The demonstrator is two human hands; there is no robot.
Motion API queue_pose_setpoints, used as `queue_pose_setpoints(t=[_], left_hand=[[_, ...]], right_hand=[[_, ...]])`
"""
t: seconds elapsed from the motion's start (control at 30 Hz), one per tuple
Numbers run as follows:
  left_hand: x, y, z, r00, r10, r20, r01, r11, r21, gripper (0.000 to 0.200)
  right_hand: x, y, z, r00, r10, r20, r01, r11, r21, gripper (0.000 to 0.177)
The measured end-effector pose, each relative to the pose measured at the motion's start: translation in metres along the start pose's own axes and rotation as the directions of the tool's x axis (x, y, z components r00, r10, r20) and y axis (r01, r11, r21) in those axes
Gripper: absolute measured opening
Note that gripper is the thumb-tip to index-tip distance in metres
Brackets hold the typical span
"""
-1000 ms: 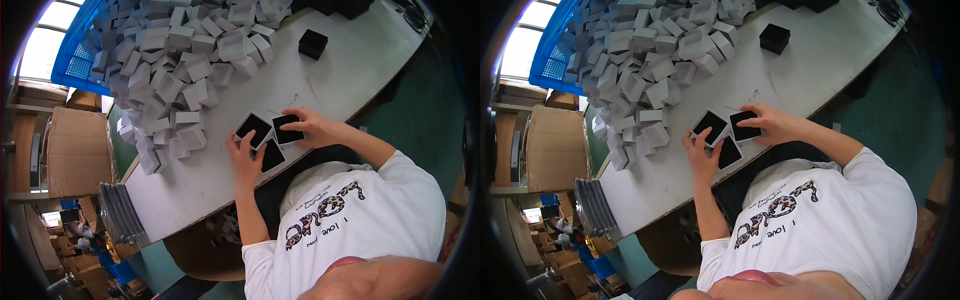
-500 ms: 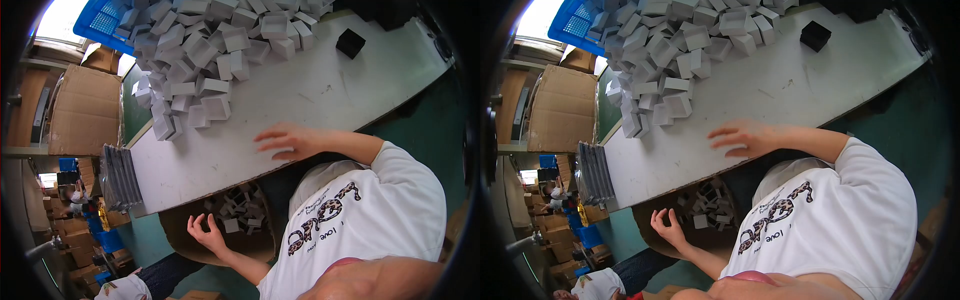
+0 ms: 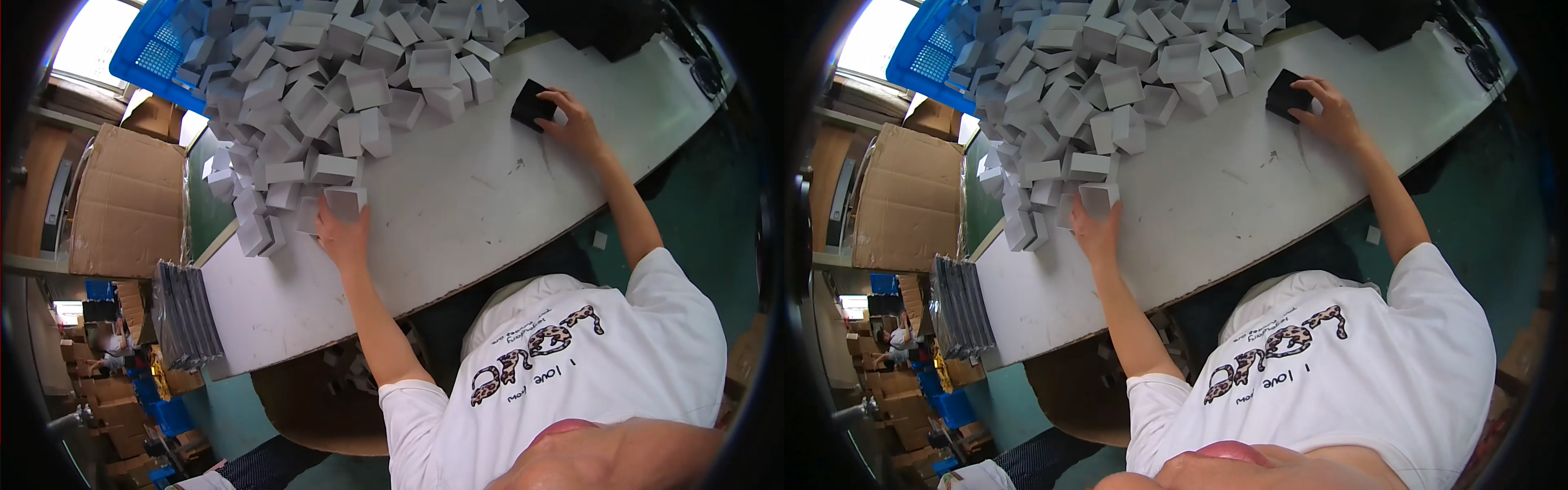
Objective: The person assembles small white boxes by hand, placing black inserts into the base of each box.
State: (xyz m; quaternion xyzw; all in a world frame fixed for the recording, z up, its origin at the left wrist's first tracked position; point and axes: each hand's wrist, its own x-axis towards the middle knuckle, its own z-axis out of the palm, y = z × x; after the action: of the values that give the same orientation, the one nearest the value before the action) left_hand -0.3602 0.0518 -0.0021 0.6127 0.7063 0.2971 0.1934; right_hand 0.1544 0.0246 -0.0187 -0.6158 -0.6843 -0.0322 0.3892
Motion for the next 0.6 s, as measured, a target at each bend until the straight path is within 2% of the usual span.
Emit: queue_pose_setpoints(t=[0.03, 0.1, 0.17, 0.27, 0.3, 0.37, 0.4, 0.47, 0.53, 0.6], left_hand=[[-0.012, 0.002, -0.001, 0.998, 0.061, -0.034, -0.057, 0.992, 0.109, 0.100], [-0.049, 0.013, 0.004, 0.979, 0.190, -0.074, -0.156, 0.930, 0.332, 0.093], [-0.078, 0.032, 0.001, 0.946, 0.316, -0.074, -0.280, 0.909, 0.309, 0.091], [-0.113, 0.055, 0.013, 0.903, 0.428, 0.050, -0.430, 0.892, 0.141, 0.098], [-0.122, 0.059, 0.018, 0.883, 0.456, 0.109, -0.464, 0.884, 0.056, 0.102], [-0.126, 0.055, 0.034, 0.869, 0.446, 0.214, -0.439, 0.895, -0.084, 0.110], [-0.127, 0.054, 0.040, 0.854, 0.446, 0.268, -0.419, 0.895, -0.154, 0.114], [-0.125, 0.061, 0.045, 0.879, 0.423, 0.219, -0.351, 0.886, -0.303, 0.122], [-0.124, 0.067, 0.048, 0.894, 0.402, 0.197, -0.302, 0.866, -0.399, 0.127], [-0.125, 0.070, 0.050, 0.905, 0.382, 0.187, -0.270, 0.855, -0.442, 0.130]], right_hand=[[-0.001, -0.014, 0.002, 0.996, 0.005, 0.085, -0.014, 0.995, 0.098, 0.052], [0.001, -0.042, 0.002, 0.991, -0.065, 0.118, 0.063, 0.998, 0.025, 0.054], [0.003, -0.054, 0.008, 0.980, -0.144, 0.139, 0.147, 0.989, -0.006, 0.058], [0.007, -0.083, 0.011, 0.972, -0.231, 0.042, 0.229, 0.972, 0.059, 0.062], [0.006, -0.093, 0.011, 0.961, -0.273, 0.036, 0.266, 0.955, 0.134, 0.064], [0.001, -0.114, 0.009, 0.937, -0.348, 0.017, 0.330, 0.903, 0.276, 0.068], [-0.003, -0.129, 0.007, 0.908, -0.412, 0.083, 0.348, 0.847, 0.402, 0.071], [-0.011, -0.153, 0.011, 0.757, -0.609, 0.236, 0.454, 0.750, 0.481, 0.068], [-0.016, -0.163, 0.025, 0.612, -0.693, 0.381, 0.411, 0.690, 0.595, 0.060], [-0.021, -0.169, 0.041, 0.584, -0.724, 0.367, 0.372, 0.641, 0.671, 0.057]])
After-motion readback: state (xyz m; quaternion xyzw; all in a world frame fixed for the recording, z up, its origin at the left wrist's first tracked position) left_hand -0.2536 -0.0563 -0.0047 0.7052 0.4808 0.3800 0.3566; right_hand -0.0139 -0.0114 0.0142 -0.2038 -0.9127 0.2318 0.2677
